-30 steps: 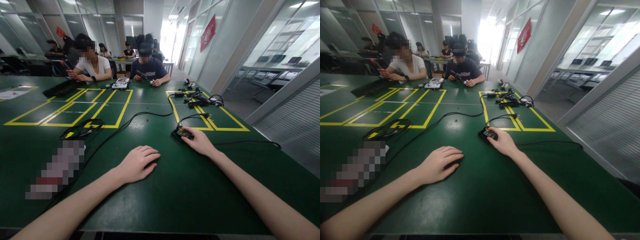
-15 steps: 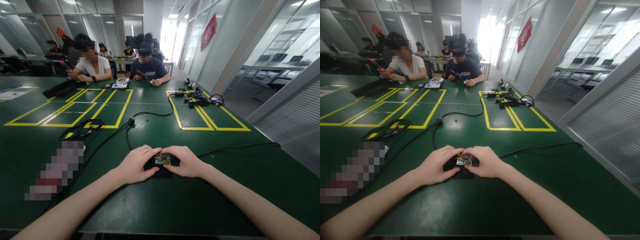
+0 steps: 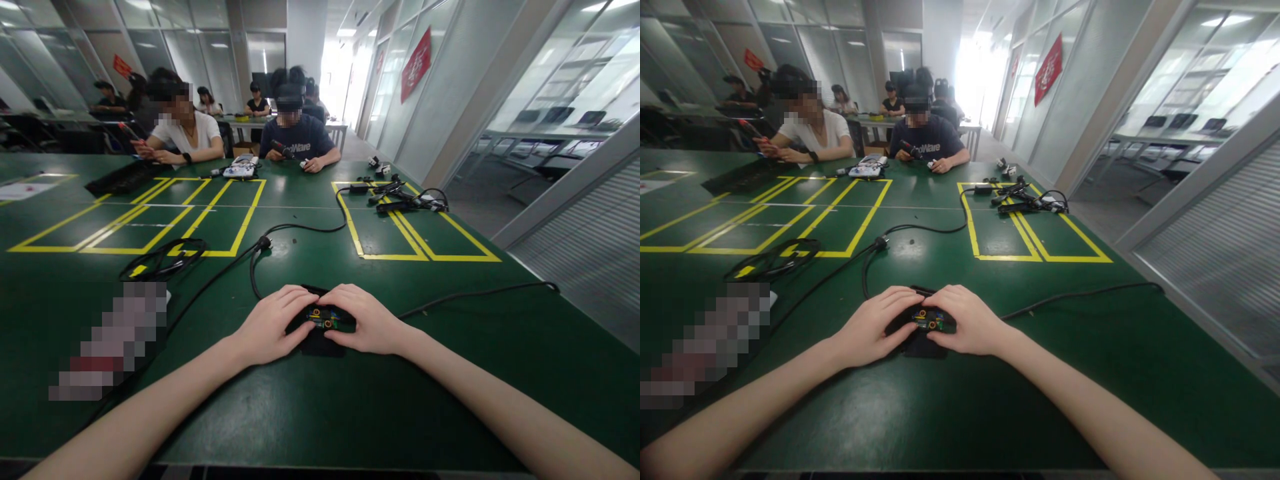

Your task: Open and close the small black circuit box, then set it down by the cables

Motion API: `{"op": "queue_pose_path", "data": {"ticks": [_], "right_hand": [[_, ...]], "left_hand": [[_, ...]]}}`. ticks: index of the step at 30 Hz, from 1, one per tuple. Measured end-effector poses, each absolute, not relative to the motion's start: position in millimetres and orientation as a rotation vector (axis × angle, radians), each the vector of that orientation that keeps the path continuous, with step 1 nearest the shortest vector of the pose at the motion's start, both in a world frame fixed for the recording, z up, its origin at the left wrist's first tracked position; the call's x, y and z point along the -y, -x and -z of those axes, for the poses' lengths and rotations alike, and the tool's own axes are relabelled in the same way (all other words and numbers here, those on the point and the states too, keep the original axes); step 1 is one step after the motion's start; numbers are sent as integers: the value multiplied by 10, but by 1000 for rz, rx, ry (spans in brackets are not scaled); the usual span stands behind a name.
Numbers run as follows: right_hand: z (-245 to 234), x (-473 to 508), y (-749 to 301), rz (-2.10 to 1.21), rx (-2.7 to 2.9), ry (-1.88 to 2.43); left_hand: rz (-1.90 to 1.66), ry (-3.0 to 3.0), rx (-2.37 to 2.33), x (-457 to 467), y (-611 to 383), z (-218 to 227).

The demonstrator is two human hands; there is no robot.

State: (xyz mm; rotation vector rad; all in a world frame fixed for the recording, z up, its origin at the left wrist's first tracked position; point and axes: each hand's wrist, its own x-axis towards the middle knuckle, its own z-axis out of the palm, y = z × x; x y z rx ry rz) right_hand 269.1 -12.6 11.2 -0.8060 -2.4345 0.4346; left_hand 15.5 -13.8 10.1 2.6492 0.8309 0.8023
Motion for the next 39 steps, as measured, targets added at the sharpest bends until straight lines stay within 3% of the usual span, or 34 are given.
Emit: {"op": "queue_pose_path", "data": {"ticks": [15,23,30,39], "right_hand": [[-107,89,-2740,-426,2488,860],[-2,74,-2649,-161,2356,944],[-25,78,-2649,-175,2299,945],[-106,130,-2720,-79,2547,497]], "left_hand": [[-696,-2620,-1060,96,-136,-47],[-638,-2638,-1122,75,-121,-16],[-699,-2640,-1118,21,-104,19],[-781,-2650,-1125,-24,-72,9]]}}
